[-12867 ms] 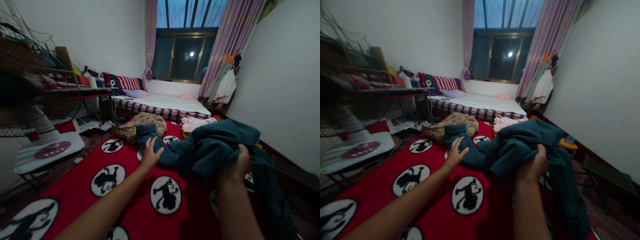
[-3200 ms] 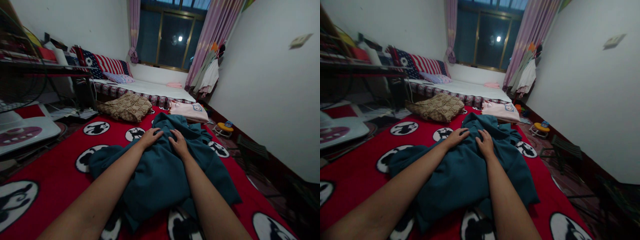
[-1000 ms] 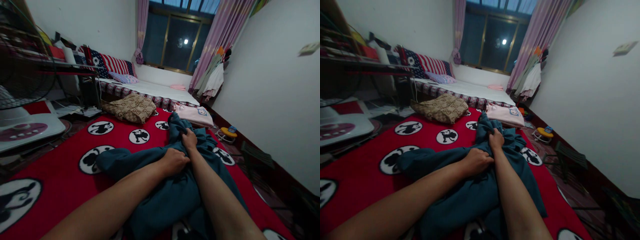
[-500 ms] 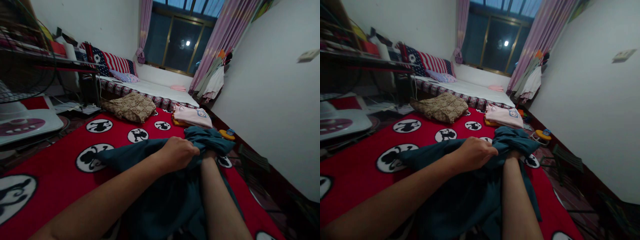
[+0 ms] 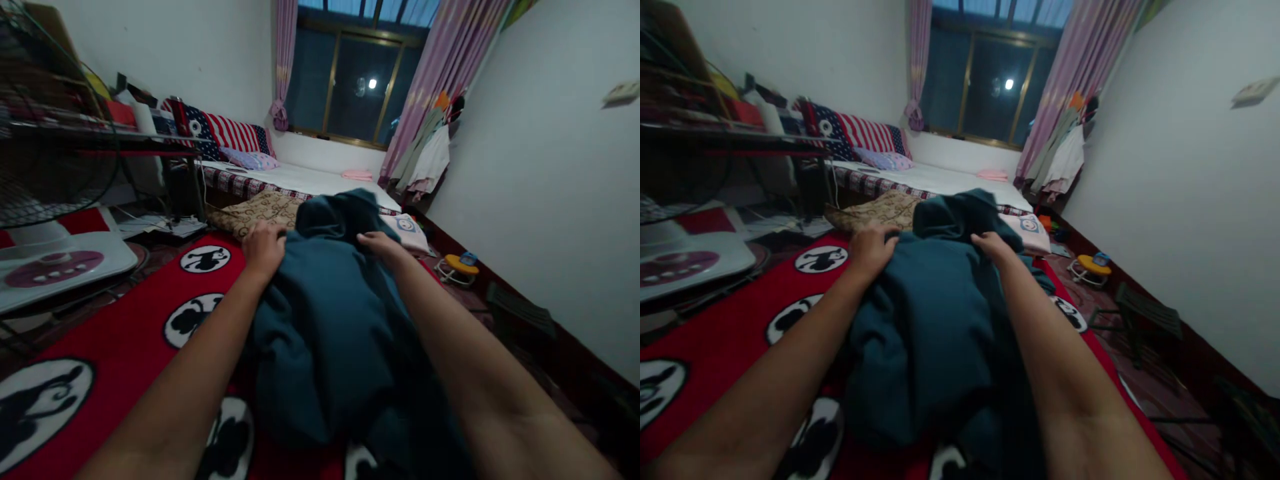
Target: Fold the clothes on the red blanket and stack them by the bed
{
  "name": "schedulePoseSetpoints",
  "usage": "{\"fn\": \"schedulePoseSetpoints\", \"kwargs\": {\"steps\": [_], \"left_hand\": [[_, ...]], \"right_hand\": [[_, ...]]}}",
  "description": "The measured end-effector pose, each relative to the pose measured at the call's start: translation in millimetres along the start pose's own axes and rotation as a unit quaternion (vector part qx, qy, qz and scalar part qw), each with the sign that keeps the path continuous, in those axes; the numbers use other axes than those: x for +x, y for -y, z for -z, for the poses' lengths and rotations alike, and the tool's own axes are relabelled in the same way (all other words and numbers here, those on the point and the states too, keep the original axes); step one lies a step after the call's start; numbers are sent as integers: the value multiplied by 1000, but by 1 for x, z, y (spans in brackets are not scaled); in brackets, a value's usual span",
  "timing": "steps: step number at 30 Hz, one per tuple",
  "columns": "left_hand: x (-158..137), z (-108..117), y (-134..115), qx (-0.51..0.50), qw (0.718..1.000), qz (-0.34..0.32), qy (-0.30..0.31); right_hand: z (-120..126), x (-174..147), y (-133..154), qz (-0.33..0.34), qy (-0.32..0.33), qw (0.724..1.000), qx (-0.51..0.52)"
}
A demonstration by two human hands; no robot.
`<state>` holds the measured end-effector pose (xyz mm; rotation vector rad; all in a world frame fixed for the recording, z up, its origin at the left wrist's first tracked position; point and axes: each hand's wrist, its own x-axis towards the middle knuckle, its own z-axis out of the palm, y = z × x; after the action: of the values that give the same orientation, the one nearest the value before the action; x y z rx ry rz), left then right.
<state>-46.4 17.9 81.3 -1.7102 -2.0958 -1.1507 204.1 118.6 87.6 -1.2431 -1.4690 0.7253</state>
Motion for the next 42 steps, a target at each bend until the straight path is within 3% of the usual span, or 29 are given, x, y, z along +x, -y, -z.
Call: {"fn": "schedulePoseSetpoints", "kwargs": {"steps": [2,5,10,13,16,19,21,23,27,30,33,36,39,41,42], "left_hand": [[-2,-26,33,23,995,58,79],[-7,-46,62,14,988,86,125],[-5,-41,76,-6,979,88,184],[-12,-26,87,-20,966,88,244],[-32,-7,97,-90,946,80,302],[-54,15,94,-198,915,58,347],[-62,33,86,-241,902,48,356],[-60,55,74,-268,895,45,354],[-44,99,64,-287,895,63,335],[-42,116,74,-206,890,57,402],[-52,117,86,-79,859,11,506],[-54,113,83,7,818,-38,574],[-38,103,62,106,819,-97,556],[-22,87,40,128,842,-147,503],[-16,75,28,115,855,-176,474]], "right_hand": [[-4,-15,-6,14,35,998,-59],[-9,-56,-25,76,108,976,-171],[17,-122,-54,152,206,925,-281],[52,-138,-63,141,168,883,-414],[83,-145,-71,83,101,857,-499],[96,-149,-78,14,93,855,-510],[97,-150,-80,5,95,857,-507],[96,-148,-78,21,107,866,-489],[107,-141,-64,83,209,901,-372],[125,-143,-52,117,226,920,-299],[139,-151,-46,87,229,922,-299],[147,-154,-39,14,302,895,-329],[148,-134,-28,-37,382,854,-352],[145,-109,-25,-24,356,866,-350],[142,-95,-28,-2,305,884,-353]]}}
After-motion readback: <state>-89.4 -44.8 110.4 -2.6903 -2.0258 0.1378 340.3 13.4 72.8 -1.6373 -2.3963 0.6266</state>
